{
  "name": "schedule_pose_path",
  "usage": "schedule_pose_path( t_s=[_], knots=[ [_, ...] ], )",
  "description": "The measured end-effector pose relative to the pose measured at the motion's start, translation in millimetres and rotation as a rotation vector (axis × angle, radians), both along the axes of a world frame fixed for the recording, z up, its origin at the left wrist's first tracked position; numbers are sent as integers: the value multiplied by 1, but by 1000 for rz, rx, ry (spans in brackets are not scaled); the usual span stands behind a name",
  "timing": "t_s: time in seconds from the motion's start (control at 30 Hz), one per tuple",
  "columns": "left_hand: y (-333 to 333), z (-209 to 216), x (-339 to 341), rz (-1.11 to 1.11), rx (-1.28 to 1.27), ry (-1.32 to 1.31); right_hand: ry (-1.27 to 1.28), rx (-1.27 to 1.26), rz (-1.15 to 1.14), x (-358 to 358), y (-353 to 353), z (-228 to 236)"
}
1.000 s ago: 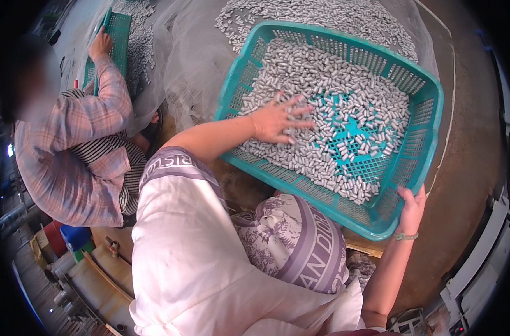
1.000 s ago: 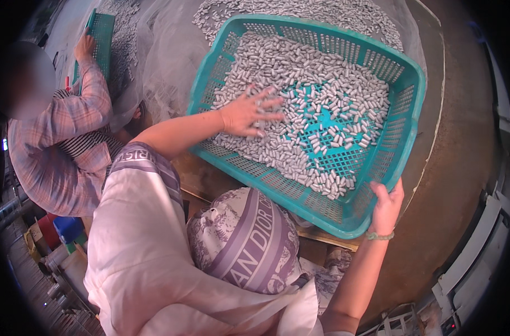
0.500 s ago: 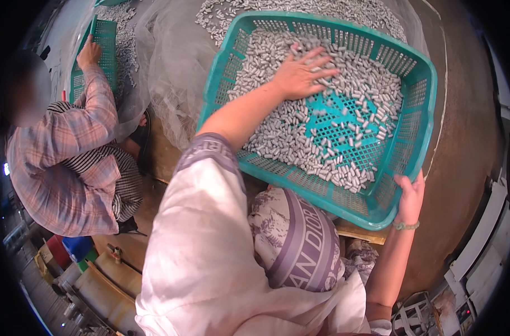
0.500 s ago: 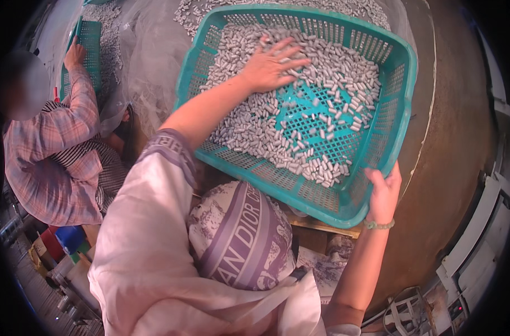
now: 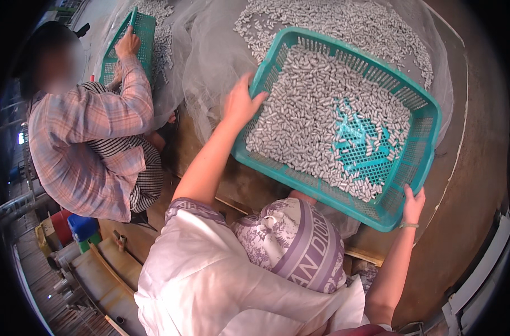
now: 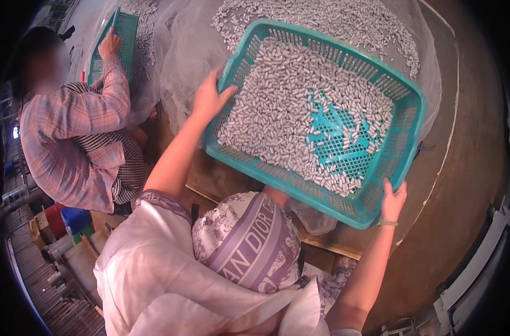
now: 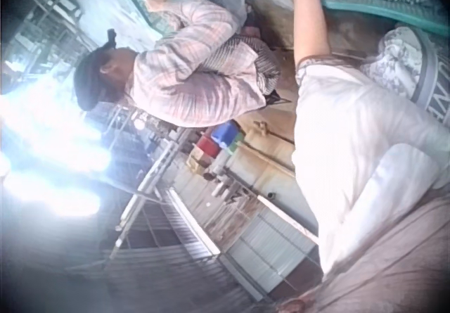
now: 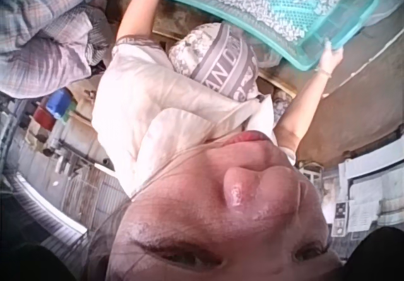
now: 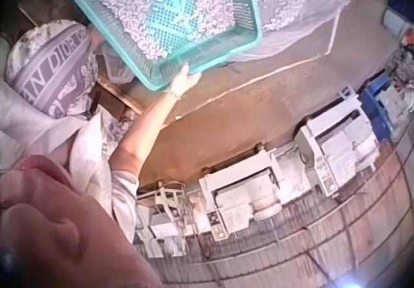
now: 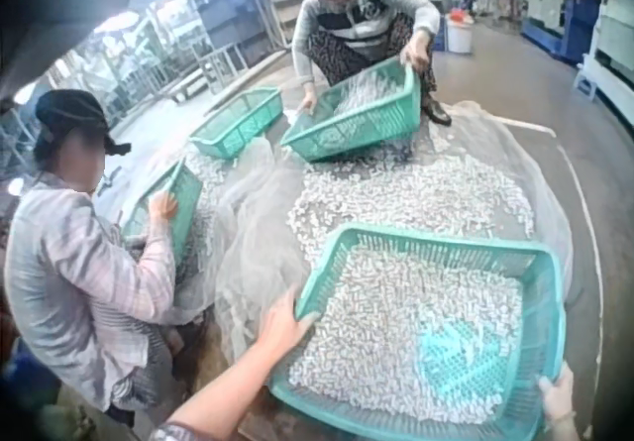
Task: The person scoops small white cylindrical items from a large pile on a tarp and places them into a green plastic basket. The person repeatedly fills the basket by hand and shakes it to settle the contents.
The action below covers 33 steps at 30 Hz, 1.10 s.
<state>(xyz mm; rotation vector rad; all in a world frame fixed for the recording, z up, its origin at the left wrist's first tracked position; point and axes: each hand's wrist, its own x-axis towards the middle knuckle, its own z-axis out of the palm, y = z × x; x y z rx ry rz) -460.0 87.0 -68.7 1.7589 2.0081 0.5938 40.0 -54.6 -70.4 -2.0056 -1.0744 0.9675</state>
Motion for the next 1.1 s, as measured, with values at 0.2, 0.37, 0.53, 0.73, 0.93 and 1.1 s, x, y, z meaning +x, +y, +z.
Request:
schedule_pose_path(
  t_s=[0.2,0.37,0.53,0.73,0.93,1.1],
  knots=[
    [14,-7,-1,-26,-11,-291,-36,162,21,4,32,-7],
    [-20,6,7,54,167,-359,-89,276,-48,-12,29,21],
    [-42,84,24,42,468,-390,-442,476,-210,-26,14,41],
    [44,81,-10,34,311,-177,-440,334,-82,-41,72,21],
    [31,58,-4,47,245,-291,-347,299,-83,-32,66,39],
    [4,82,19,119,449,-595,-372,558,-185,-31,52,91]
  ],
)
